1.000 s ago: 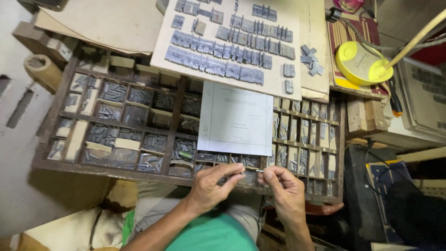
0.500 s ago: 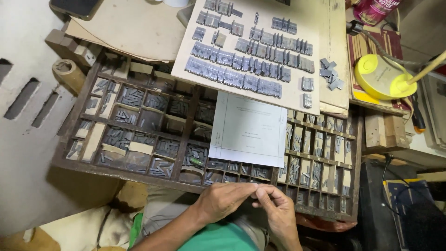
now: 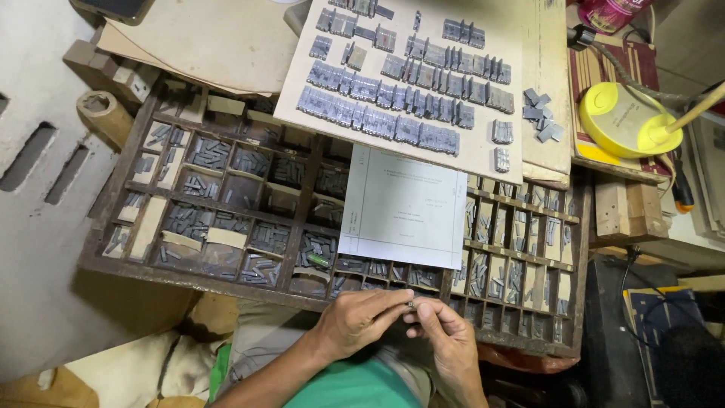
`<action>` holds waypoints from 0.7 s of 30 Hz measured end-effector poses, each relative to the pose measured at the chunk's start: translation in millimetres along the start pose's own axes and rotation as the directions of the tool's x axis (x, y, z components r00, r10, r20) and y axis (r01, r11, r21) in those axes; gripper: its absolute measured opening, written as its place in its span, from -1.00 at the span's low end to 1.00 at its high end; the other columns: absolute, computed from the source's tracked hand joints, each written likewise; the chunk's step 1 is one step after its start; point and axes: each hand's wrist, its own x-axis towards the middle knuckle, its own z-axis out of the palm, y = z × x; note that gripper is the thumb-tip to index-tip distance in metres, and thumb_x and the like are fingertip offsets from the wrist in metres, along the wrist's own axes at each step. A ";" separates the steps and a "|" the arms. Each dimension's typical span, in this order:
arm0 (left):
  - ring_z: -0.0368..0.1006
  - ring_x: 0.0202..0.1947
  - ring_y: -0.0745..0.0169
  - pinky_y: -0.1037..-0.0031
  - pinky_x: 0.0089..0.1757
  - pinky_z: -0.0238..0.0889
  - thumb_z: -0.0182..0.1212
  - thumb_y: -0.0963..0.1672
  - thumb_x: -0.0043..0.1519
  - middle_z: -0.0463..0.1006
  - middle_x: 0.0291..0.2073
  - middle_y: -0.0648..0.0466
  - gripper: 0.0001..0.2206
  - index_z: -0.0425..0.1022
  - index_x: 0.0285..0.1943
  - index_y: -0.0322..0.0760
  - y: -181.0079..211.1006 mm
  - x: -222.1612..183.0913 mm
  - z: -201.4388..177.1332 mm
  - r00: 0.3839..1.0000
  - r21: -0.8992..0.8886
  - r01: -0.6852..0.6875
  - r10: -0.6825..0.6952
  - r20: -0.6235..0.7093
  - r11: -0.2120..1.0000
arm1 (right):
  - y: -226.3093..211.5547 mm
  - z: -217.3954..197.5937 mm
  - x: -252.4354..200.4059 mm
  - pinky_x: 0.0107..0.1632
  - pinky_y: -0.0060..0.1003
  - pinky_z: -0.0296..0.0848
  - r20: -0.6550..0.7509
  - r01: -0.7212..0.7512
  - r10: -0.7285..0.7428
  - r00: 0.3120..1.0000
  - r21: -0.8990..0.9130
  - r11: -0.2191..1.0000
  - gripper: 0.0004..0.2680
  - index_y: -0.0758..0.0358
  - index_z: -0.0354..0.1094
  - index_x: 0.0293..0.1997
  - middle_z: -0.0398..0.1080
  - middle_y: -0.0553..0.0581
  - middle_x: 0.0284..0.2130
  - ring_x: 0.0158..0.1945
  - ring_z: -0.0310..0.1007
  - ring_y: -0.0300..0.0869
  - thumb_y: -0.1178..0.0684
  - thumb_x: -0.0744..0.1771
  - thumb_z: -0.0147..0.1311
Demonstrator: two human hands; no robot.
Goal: Manually arranging metal type characters from a type case into a layout for printing
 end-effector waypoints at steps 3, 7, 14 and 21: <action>0.71 -0.20 0.07 0.45 -0.13 0.65 0.46 -0.28 0.18 0.70 -0.13 -0.14 -0.65 0.52 0.14 -0.43 0.5 -1.2 0.2 1.000 -0.002 0.012 -0.012 0.002 1.000 | 1.5 -0.4 -0.9 -0.27 -0.29 0.56 -0.037 -0.064 0.066 0.997 0.056 0.996 -0.82 0.54 0.56 -0.06 0.59 0.33 -0.23 -0.24 0.54 -0.08 0.19 0.34 0.13; 0.71 -0.18 0.07 0.44 -0.11 0.65 0.46 -0.29 0.18 0.70 -0.11 -0.14 -0.64 0.51 0.15 -0.42 0.4 -1.3 -0.1 1.000 -0.012 0.020 -0.020 0.005 1.000 | 5.5 -2.7 -0.2 -0.27 -0.30 0.53 -0.015 -0.085 0.088 0.996 0.159 0.984 -0.81 0.56 0.53 -0.03 0.56 0.36 -0.23 -0.23 0.53 -0.06 0.21 0.34 0.12; 0.71 -0.16 0.12 0.46 -0.09 0.64 0.46 -0.26 0.18 0.70 -0.09 -0.08 -0.67 0.55 0.12 -0.34 2.2 -1.8 -0.3 0.992 -0.066 0.125 -0.126 -0.012 0.990 | 6.4 -1.3 -0.1 -0.32 -0.31 0.51 0.001 -0.052 0.052 0.999 0.126 0.991 -0.80 0.55 0.53 -0.05 0.57 0.34 -0.22 -0.26 0.52 -0.09 0.16 0.35 0.11; 0.71 -0.16 0.16 0.49 -0.08 0.63 0.44 -0.22 0.20 0.71 -0.10 -0.03 -0.74 0.59 0.05 -0.34 3.6 1.8 -1.5 0.984 -0.124 0.159 -0.168 -0.063 0.979 | 9.0 -2.3 -0.6 -0.32 -0.30 0.52 0.011 -0.040 0.039 0.999 0.156 0.987 -0.82 0.53 0.53 -0.08 0.57 0.34 -0.19 -0.26 0.53 -0.07 0.17 0.35 0.12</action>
